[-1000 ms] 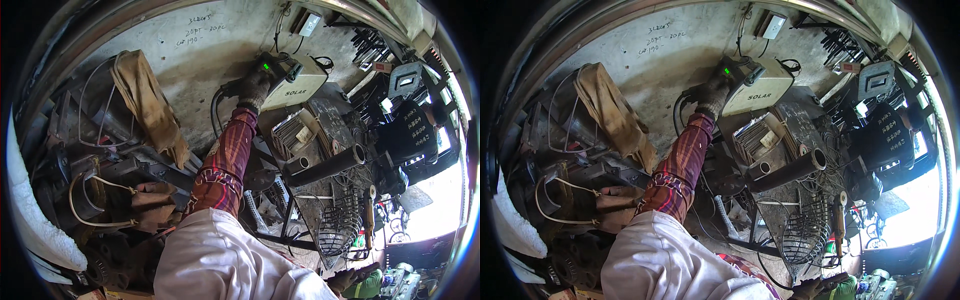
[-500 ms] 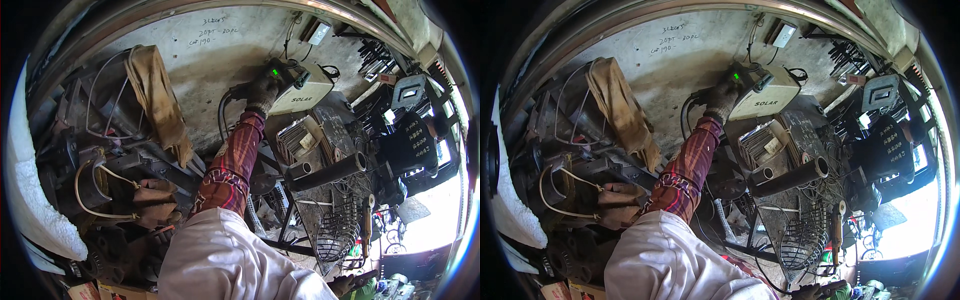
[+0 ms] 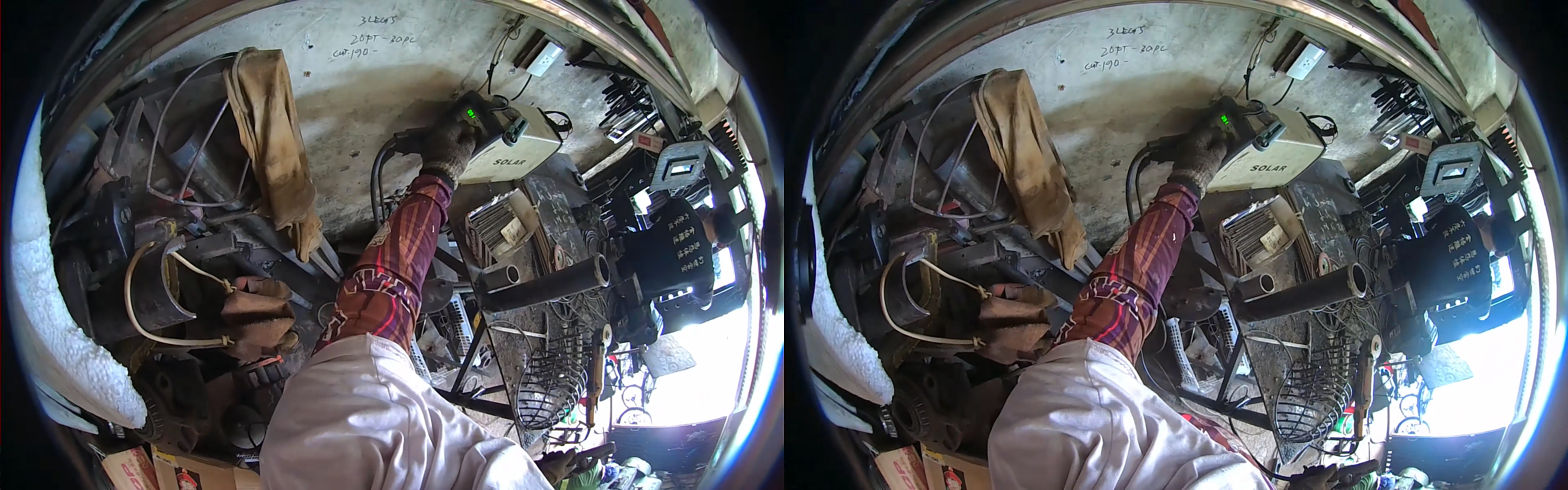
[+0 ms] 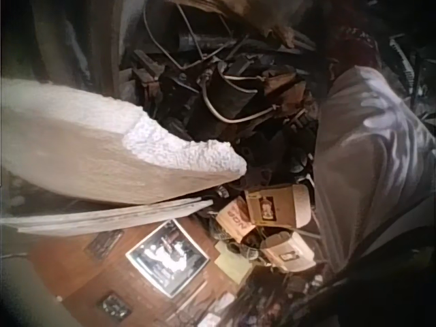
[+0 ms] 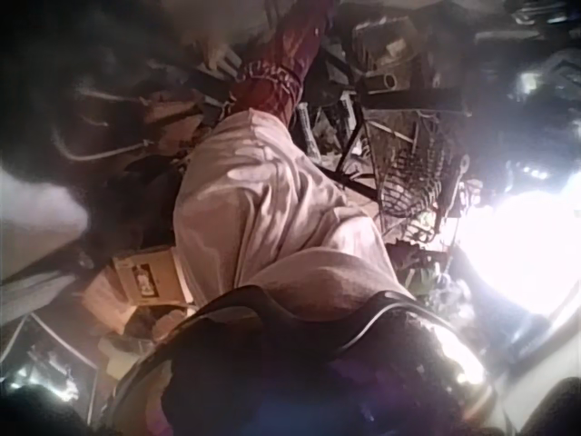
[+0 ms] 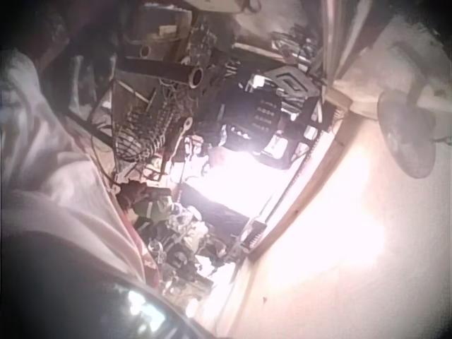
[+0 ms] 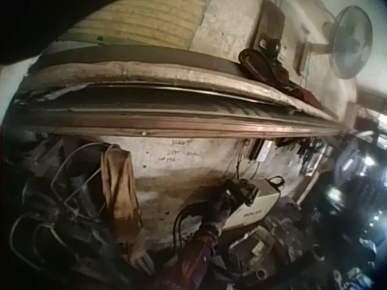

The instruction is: The person welds a curved metal frame using a welding rod and a hand-held electrode holder, turning the object over to reach different sections before adjusting the settings on a welding machine.

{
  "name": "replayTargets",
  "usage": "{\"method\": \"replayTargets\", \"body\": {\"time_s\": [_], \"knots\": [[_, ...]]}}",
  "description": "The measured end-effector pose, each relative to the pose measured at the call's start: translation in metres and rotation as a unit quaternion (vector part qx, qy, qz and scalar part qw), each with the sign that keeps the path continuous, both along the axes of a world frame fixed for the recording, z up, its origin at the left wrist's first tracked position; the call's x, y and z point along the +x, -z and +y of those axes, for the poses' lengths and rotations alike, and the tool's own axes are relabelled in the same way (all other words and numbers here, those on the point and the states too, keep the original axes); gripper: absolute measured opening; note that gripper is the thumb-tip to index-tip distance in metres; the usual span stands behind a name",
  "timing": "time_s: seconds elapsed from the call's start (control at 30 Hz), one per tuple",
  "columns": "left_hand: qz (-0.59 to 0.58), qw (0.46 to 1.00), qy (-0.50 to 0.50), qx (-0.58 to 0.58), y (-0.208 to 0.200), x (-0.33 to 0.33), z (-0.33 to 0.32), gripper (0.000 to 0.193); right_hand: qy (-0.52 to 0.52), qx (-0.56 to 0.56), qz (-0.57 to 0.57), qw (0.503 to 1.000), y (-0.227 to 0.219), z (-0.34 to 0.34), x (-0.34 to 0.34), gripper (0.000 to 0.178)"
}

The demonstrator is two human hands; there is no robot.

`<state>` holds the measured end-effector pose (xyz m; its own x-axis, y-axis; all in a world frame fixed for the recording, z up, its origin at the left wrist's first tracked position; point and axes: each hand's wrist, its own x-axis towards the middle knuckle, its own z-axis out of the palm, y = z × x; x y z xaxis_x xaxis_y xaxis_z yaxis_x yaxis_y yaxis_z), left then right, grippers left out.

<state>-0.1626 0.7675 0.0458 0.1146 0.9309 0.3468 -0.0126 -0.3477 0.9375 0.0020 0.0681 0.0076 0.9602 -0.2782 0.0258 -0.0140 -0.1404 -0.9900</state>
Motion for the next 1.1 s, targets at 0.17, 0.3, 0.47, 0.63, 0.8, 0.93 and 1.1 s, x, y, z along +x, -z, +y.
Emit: {"method": "replayTargets", "body": {"time_s": [0.17, 0.3, 0.47, 0.63, 0.8, 0.93, 1.1], "knots": [[0.022, 1.0, -0.015, 0.006, -0.003, 0.001, -0.003, 0.031, 0.0, 0.002, 0.0, 1.0, 0.001, -0.003, -0.001, 0.025], [0.032, 0.999, -0.022, 0.0, -0.003, -0.002, 0.002, 0.03, -0.007, 0.009, 0.001, 1.0, 0.004, 0.0, 0.0, 0.025], [-0.024, 1.0, 0.014, -0.013, -0.009, -0.007, -0.007, 0.027, -0.001, 0.01, 0.006, 1.0, 0.007, -0.001, -0.001, 0.025], [0.004, 1.0, 0.017, -0.019, -0.017, -0.007, -0.016, 0.029, 0.012, 0.009, 0.006, 1.0, 0.005, -0.008, -0.002, 0.025], [0.014, 0.999, -0.008, 0.035, -0.01, -0.009, -0.004, 0.032, 0.006, 0.014, 0.007, 1.0, 0.008, -0.002, 0.003, 0.025], [0.026, 1.0, -0.002, 0.005, -0.008, -0.002, -0.01, 0.033, 0.013, 0.01, 0.006, 1.0, 0.008, -0.008, 0.003, 0.025], [-0.019, 1.0, 0.01, -0.011, 0.001, -0.001, 0.007, 0.029, 0.002, 0.017, 0.009, 1.0, 0.011, -0.004, 0.007, 0.026]]}}
